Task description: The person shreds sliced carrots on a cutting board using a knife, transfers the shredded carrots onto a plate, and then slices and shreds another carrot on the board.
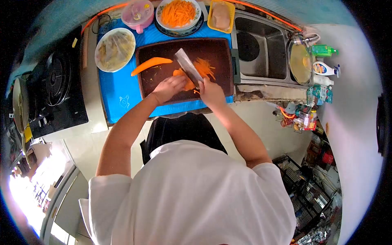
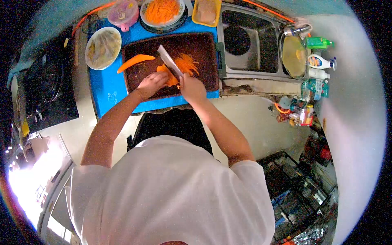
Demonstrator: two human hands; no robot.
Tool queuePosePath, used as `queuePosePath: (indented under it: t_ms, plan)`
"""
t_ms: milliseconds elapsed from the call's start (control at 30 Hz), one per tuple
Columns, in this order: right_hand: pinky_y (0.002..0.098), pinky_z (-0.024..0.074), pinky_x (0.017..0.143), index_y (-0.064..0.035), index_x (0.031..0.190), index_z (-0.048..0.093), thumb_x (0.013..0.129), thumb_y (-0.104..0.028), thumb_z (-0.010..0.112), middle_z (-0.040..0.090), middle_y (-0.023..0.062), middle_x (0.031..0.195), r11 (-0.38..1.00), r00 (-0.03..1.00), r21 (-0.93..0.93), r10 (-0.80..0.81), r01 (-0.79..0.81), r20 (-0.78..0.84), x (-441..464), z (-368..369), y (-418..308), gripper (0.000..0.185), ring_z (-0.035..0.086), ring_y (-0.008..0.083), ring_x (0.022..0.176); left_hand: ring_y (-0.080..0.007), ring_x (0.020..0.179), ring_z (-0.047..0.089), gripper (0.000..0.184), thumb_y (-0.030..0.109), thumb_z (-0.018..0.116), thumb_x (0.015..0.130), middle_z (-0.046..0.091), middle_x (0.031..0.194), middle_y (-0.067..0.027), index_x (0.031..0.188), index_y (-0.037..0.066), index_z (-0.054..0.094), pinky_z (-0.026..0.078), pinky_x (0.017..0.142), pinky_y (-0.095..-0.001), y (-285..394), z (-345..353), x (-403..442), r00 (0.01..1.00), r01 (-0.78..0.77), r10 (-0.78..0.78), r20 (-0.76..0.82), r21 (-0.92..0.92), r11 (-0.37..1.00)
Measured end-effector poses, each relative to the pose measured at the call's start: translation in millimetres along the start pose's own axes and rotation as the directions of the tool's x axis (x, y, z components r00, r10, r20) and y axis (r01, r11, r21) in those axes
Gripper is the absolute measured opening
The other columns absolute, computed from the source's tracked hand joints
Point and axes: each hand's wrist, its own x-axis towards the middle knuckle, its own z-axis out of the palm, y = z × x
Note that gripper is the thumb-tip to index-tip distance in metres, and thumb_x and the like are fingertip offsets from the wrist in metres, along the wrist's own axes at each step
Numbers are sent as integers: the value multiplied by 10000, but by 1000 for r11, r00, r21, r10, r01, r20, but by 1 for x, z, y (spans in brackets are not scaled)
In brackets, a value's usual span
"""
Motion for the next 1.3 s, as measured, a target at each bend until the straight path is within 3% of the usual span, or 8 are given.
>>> queuePosePath:
  t_ms: [200, 400, 500, 600, 800, 1000, 1100, 1300]
  plan:
    - [475, 473, 537, -16, 856, 478, 897, -218, 385, 576, 204, 626, 998, 999, -55, -19, 21, 38, -3, -9, -7, 226, 591, 372, 603, -244, 1103, 463, 328, 181, 534, 811, 462, 1201, -77, 1116, 66, 503, 432, 895, -344, -5, -1, -1, 998, 5, -8, -60, -52, 999]
    - [459, 477, 522, 17, 940, 494, 839, -129, 409, 607, 178, 657, 979, 988, -205, 48, -18, 144, -26, -15, -33, 197, 613, 354, 623, -248, 1117, 448, 337, 196, 532, 810, 464, 1184, -84, 1113, 53, 506, 431, 899, -337, -8, -11, 1, 999, -17, 20, 50, -60, 998]
    - [460, 472, 533, -14, 882, 464, 884, -187, 396, 608, 174, 673, 957, 985, -288, 75, -27, 157, -29, -20, -43, 186, 609, 345, 621, -247, 1127, 437, 329, 200, 524, 814, 454, 1192, -87, 1106, 48, 508, 433, 897, -336, -11, -4, 1, 999, -44, 44, -6, -29, 999]
    - [453, 473, 521, -7, 859, 461, 880, -182, 404, 602, 188, 668, 971, 983, -235, 81, -40, 165, -26, -16, -42, 185, 604, 355, 616, -248, 1134, 432, 314, 196, 511, 821, 443, 1209, -87, 1100, 50, 509, 433, 897, -332, -11, -2, 2, 993, 27, -21, 118, -48, 998]
    - [446, 486, 497, 1, 857, 488, 854, -150, 410, 598, 187, 631, 982, 993, -181, 79, -62, 90, -4, 9, -20, 169, 608, 348, 578, -254, 1128, 435, 326, 215, 521, 806, 432, 1223, -78, 1101, 77, 512, 469, 849, -330, -13, 2, -3, 999, -30, 28, -32, -66, 997]
    - [471, 481, 543, 6, 850, 482, 865, -153, 389, 591, 211, 652, 973, 980, -227, 90, -48, 179, -19, -22, -43, 185, 602, 371, 618, -246, 1158, 413, 312, 229, 507, 821, 446, 1216, -64, 1095, 81, 515, 438, 892, -347, -14, 7, -2, 999, 13, -9, 46, -73, 997]
    - [470, 482, 556, 6, 852, 482, 868, -156, 385, 595, 210, 663, 987, 997, -162, 19, -6, 79, -6, 13, -31, 189, 604, 370, 630, -255, 1167, 406, 298, 226, 511, 825, 449, 1213, -79, 1082, 75, 519, 432, 900, -360, -11, 2, -1, 995, 49, -41, 85, -89, 995]
    - [494, 460, 590, -12, 865, 481, 893, -244, 389, 595, 197, 657, 989, 989, -122, 92, -78, 114, -7, 0, -25, 251, 592, 390, 642, -264, 1172, 400, 305, 246, 499, 837, 417, 1252, -91, 1101, 95, 520, 430, 904, -371, -10, -3, -4, 999, 22, -19, 49, -55, 998]
